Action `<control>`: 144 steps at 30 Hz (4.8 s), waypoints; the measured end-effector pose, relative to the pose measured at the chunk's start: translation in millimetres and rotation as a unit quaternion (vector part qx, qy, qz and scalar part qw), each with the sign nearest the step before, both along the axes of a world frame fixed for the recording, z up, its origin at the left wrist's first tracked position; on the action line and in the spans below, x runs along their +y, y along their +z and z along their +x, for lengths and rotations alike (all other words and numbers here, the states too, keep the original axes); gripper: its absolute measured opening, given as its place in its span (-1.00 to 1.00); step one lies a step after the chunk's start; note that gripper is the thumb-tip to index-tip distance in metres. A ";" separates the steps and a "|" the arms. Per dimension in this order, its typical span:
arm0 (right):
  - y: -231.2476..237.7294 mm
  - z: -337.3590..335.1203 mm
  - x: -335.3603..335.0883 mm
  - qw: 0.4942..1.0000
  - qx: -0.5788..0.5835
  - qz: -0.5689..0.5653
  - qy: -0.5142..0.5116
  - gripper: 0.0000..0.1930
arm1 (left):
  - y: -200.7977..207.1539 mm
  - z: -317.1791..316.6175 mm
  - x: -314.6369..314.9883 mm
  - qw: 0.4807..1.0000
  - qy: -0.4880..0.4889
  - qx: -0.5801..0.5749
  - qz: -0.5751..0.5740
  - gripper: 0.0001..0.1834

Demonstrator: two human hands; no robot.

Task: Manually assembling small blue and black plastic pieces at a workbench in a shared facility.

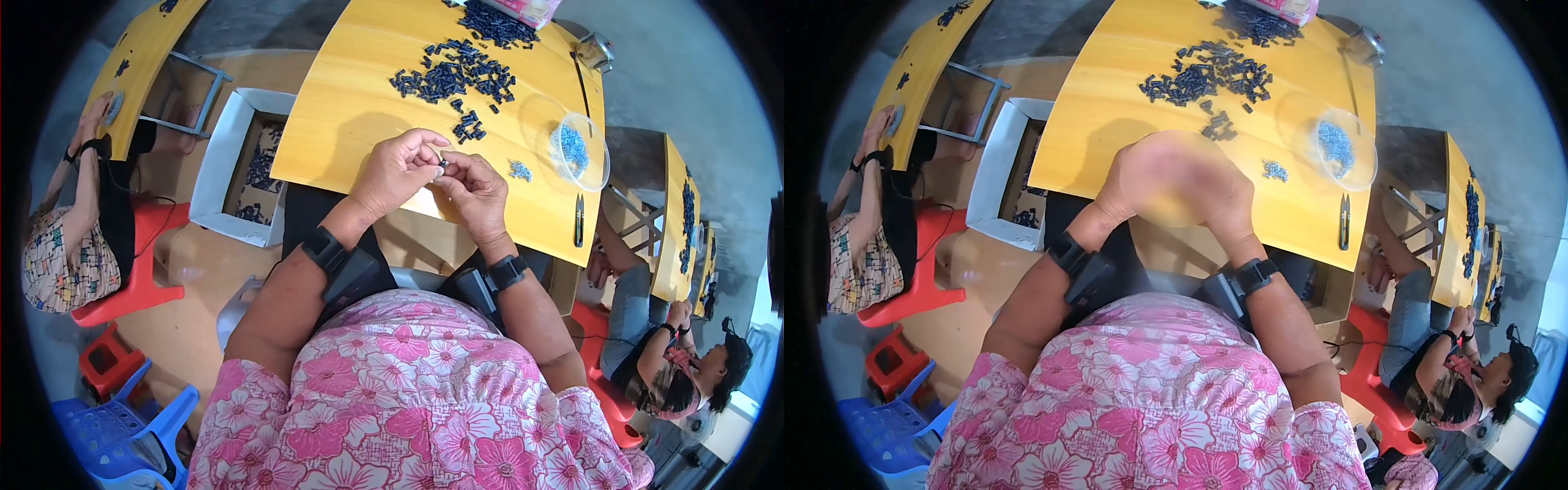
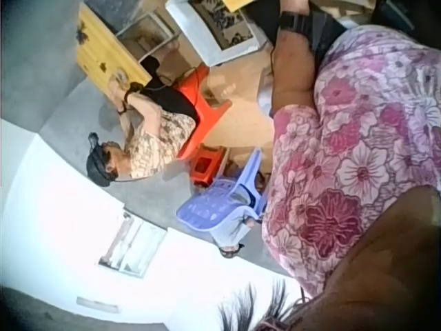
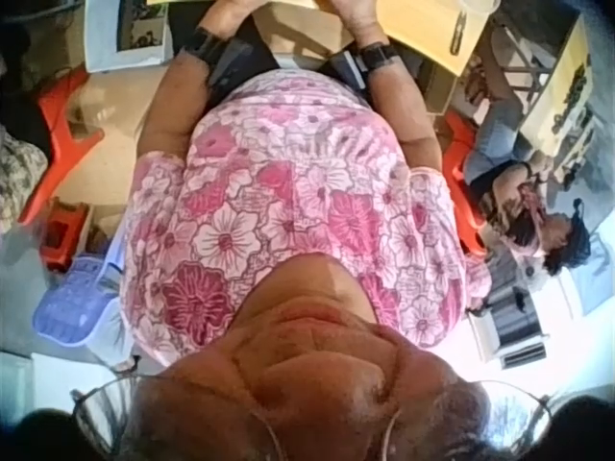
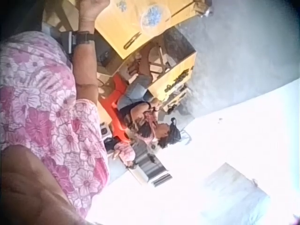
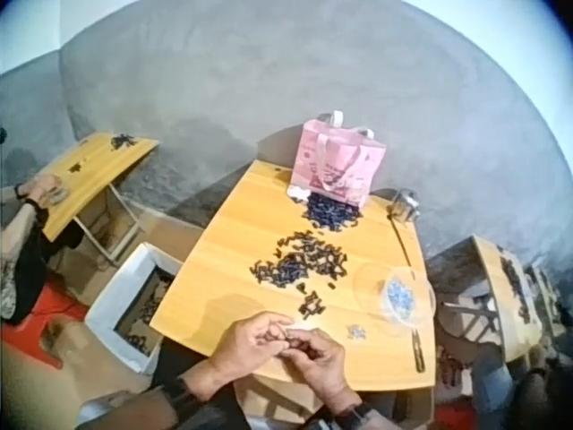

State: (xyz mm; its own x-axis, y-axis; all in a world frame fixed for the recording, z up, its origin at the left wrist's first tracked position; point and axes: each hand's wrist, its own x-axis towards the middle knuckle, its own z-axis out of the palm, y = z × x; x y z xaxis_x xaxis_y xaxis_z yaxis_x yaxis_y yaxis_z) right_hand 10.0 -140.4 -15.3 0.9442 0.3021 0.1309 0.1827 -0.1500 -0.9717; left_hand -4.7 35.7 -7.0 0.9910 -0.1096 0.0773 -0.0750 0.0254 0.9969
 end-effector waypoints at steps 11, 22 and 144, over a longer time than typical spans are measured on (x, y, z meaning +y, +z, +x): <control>-0.4 -3.1 3.0 0.999 -0.034 -0.020 -0.010 -0.64 | 0.0 0.7 3.1 1.000 -0.004 0.003 0.009 -0.65; 5.2 -2.3 4.3 0.995 -0.074 -0.058 -0.022 -0.67 | -3.8 4.3 4.7 0.999 -0.017 0.027 -0.042 -0.67; 6.8 -0.4 4.6 0.984 -0.135 -0.112 0.028 -0.77 | 2.4 -3.5 5.8 0.989 -0.015 -0.048 0.139 -0.50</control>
State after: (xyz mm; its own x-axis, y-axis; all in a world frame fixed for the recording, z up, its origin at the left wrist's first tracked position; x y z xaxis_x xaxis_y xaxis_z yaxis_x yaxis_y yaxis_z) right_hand 9.6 -135.8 -8.5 0.8649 0.4028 0.2993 0.4441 -0.3366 -0.8303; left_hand -8.2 41.5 -4.7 0.9766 -0.1685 0.1333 -0.1724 -0.2443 0.9542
